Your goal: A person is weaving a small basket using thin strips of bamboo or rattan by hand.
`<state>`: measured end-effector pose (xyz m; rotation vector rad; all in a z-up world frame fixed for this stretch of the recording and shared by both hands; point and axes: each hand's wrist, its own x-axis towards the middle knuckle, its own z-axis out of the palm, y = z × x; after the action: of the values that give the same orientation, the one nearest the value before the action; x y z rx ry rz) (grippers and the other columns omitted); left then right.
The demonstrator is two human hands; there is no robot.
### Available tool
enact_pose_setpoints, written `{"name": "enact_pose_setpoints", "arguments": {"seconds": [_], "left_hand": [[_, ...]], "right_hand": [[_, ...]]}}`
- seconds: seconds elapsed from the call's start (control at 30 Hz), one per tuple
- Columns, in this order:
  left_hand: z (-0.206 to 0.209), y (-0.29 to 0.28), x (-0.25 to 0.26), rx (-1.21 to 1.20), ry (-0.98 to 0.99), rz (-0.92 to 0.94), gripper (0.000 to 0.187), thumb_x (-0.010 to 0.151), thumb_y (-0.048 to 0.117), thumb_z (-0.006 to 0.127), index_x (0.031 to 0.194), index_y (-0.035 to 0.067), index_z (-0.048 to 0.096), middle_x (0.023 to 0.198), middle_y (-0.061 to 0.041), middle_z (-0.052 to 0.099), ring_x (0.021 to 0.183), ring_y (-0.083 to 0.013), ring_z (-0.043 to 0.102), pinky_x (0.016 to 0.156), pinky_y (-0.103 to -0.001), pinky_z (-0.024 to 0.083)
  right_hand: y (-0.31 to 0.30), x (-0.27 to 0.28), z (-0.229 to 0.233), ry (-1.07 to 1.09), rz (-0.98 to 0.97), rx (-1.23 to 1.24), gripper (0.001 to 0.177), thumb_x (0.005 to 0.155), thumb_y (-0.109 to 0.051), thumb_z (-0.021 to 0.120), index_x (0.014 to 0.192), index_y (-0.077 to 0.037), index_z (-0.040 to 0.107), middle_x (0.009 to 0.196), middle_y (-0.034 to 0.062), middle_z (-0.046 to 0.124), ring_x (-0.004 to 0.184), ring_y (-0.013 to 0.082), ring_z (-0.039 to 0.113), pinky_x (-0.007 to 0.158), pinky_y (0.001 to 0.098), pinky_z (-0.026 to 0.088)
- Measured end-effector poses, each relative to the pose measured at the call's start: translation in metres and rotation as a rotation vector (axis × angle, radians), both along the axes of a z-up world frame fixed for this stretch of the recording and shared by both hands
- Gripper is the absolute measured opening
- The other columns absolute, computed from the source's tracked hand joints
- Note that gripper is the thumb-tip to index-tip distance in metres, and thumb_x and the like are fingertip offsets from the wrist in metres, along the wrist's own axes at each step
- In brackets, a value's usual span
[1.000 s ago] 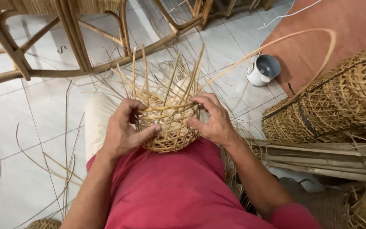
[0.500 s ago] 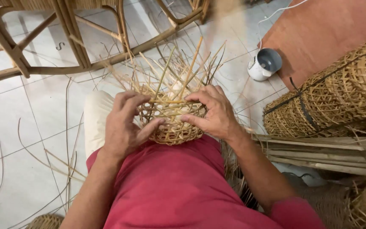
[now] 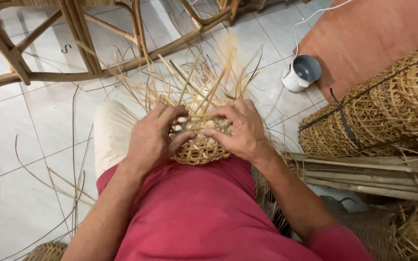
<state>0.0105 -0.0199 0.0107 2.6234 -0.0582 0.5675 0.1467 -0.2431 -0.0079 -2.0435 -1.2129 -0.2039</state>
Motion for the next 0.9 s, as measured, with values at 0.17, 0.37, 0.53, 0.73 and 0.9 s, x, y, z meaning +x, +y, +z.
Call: {"name": "enact_pose_setpoints", "arguments": {"seconds": [0.17,0.37,0.53,0.73,0.9], "left_hand": [[0.008,0.009,-0.005,-0.06,-0.069,0.005,0.049,0.087,0.044,0.083,0.125,0.02,0.064,0.101,-0.002,0.064,0.092,-0.023,0.073,0.08,-0.034,0.06],[0.018,0.03,-0.027,-0.417,0.053,0.254,0.059,0.077,0.041,0.092,0.126,0.02,0.067,0.102,-0.012,0.075,0.099,-0.0347,0.075,0.084,-0.047,0.061],[0.0,0.071,-0.035,-0.099,-0.463,0.314,0.044,0.087,0.039,0.093,0.118,0.018,0.07,0.097,-0.002,0.06,0.073,-0.0215,0.058,0.071,-0.035,0.051],[0.029,0.074,-0.041,-0.425,-0.371,0.277,0.045,0.086,0.005,0.087,0.117,0.0,0.054,0.102,-0.011,0.057,0.08,-0.0183,0.056,0.071,-0.03,0.053],[0.01,0.088,-0.022,-0.648,-0.3,0.287,0.045,0.088,0.004,0.081,0.121,0.001,0.051,0.1,-0.008,0.053,0.08,-0.0155,0.055,0.069,-0.027,0.052]], "right_hand": [[0.005,-0.008,0.021,0.01,-0.011,0.038,0.041,0.085,-0.046,0.087,0.112,-0.019,0.072,0.098,0.0089,0.061,0.094,0.0337,0.06,0.084,0.0454,0.051],[-0.029,-0.017,0.029,0.257,0.091,0.131,0.076,0.078,-0.035,0.095,0.144,-0.015,0.063,0.105,0.0075,0.063,0.09,0.0201,0.064,0.088,0.0356,0.056],[-0.076,-0.014,0.051,1.191,1.013,-0.179,0.044,0.097,-0.035,0.078,0.119,0.002,0.068,0.084,0.0071,0.068,0.059,0.014,0.058,0.047,0.0251,0.05],[-0.101,0.036,0.096,1.096,1.726,0.633,0.052,0.102,-0.041,0.073,0.126,0.004,0.064,0.12,0.0233,0.067,0.108,0.0325,0.066,0.09,0.0476,0.059],[-0.102,0.006,0.138,0.949,1.59,0.532,0.054,0.102,-0.047,0.074,0.122,0.003,0.071,0.112,0.0201,0.072,0.105,0.0315,0.072,0.087,0.0463,0.064]]}}
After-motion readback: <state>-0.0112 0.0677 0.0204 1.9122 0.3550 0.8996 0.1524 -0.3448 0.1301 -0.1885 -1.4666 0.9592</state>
